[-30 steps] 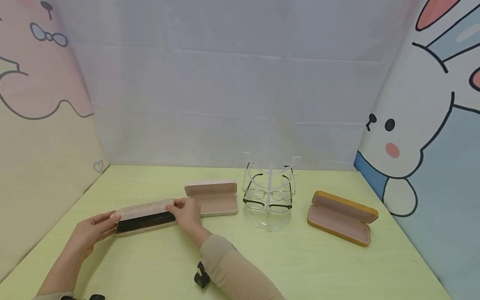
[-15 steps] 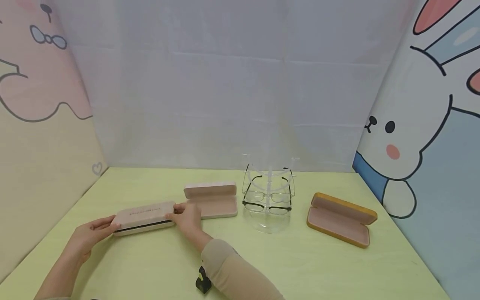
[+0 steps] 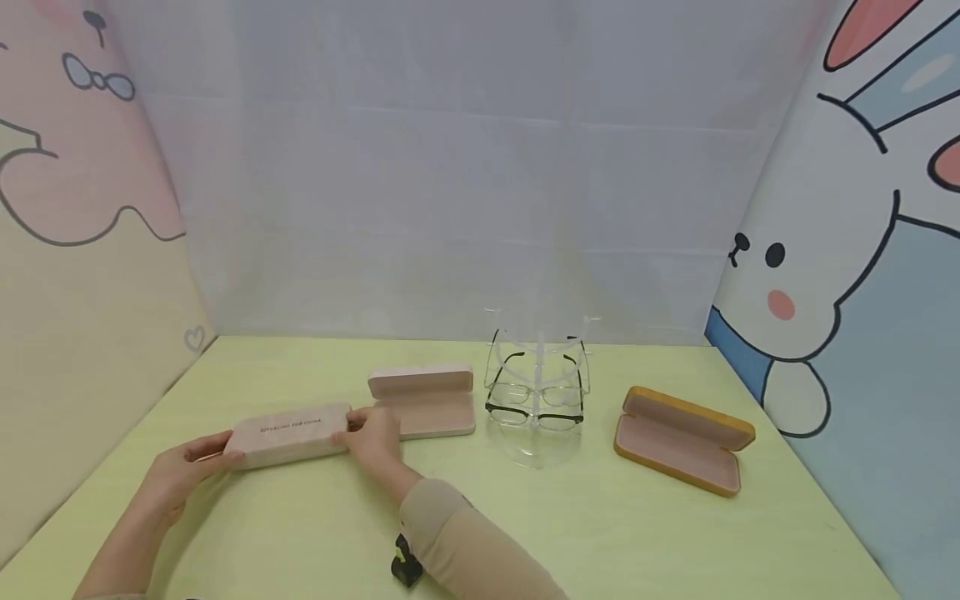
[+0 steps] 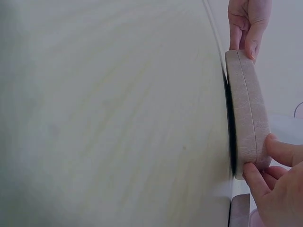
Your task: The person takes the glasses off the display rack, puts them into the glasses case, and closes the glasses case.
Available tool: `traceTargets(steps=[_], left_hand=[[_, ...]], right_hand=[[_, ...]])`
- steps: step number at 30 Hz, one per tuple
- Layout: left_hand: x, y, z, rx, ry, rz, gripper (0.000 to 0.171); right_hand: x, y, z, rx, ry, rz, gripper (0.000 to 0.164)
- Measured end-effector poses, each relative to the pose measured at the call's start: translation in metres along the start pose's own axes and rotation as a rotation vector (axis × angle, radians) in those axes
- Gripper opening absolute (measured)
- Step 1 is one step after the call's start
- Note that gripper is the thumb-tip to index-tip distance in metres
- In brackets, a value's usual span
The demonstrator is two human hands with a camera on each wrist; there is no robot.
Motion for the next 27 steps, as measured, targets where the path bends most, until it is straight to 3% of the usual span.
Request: traceTargets(steps=[7, 12, 17, 21, 27], left_hand=[[0.001, -0.003, 0.000, -0.003, -0.070, -0.055, 0.067], [-0.001, -0.002, -0.001, -0.034, -0.026, -0.031, 0.072], [0.002, -0.001, -0.001, -0.065, 0.021, -0.035, 0.079], [0.011, -0.003, 0.003, -0.048, -0.005, -0.062, 0.079], [0.033, -0.008, 0.008, -0.017, -0.059, -0.090, 0.082]], right_hand=[[-0.003, -0.004, -0.002, 0.014, 0.005, 0.101, 0.025], [-0.005, -0.004, -0.003, 0.005, 0.003, 0.154, 0.019], [-0.004, -0.001, -0.002, -0.062, 0.040, 0.093, 0.022], [-0.001, 0.004, 0.000, -0.146, 0.062, 0.032, 0.025], [0.000, 0.015, 0.002, -0.242, 0.084, 0.053, 0.026]])
Point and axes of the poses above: each hand's wrist, its own z-axis away from the middle knuckle, its own y-axis out of the back of the hand, x = y × z, the point moved 2 cm from there along -z, towards the middle knuckle
